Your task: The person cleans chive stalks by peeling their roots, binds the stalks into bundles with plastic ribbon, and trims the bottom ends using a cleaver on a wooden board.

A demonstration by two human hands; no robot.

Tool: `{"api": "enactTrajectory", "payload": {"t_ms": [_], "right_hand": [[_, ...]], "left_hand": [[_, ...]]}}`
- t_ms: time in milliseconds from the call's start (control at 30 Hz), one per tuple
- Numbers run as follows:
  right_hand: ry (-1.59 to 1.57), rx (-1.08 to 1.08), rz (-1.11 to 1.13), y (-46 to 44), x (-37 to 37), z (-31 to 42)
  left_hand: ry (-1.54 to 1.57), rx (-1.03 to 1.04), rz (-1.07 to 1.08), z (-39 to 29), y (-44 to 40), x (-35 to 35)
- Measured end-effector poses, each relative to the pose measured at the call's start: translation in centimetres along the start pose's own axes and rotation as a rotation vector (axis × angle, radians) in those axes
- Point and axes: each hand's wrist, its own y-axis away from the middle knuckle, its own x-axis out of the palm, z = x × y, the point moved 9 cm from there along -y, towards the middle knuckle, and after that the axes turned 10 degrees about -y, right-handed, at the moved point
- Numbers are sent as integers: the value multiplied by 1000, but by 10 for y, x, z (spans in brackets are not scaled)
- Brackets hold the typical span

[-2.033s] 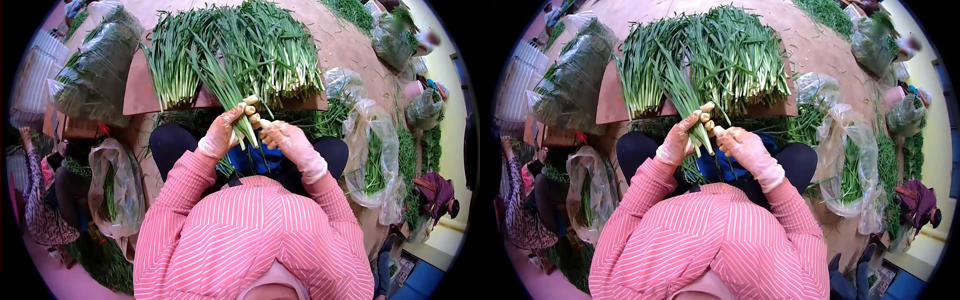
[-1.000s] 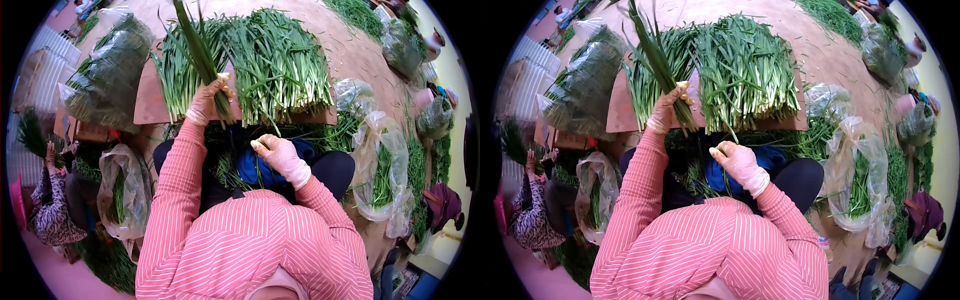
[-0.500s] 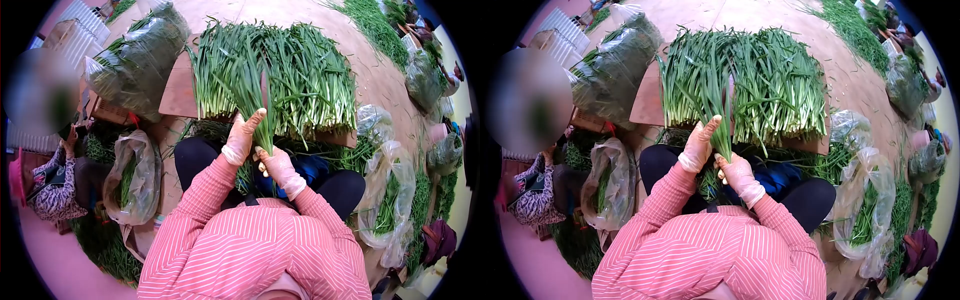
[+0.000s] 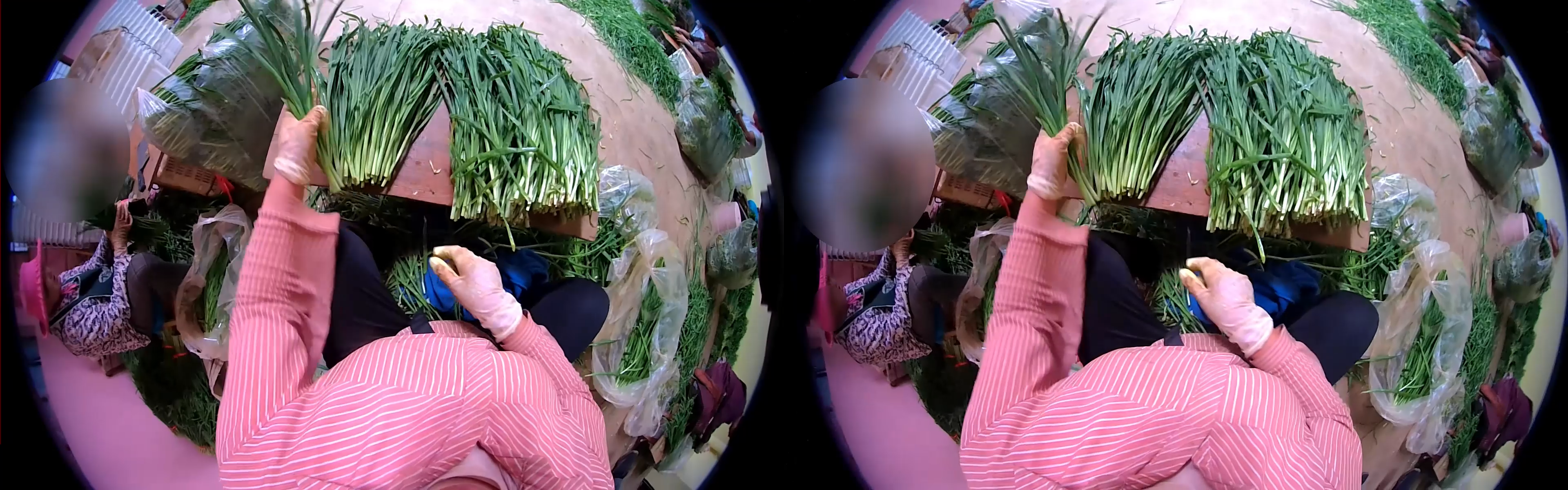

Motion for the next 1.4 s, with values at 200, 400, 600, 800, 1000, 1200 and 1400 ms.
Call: {"api": "enactTrajectory", "payload": {"t_ms": [200,400,600,800,1000,1200,1400], "right_hand": [[-75,202,-77,36,-16,-59],[-64,368,-72,67,-34,-91],[-10,261,-211,88,-35,-102],[54,164,-336,116,-47,-104],[-116,150,-375,145,-63,-97],[-184,98,-355,150,-63,-94],[-162,81,-350,145,-58,-99]], "left_hand": [[-134,-31,56,85,-50,12],[-154,-11,284,102,-62,40],[-211,-195,111,84,-31,50],[-357,-84,67,34,12,114],[-468,3,158,12,52,189],[-494,36,230,5,74,227],[-512,56,263,1,82,240]]}}
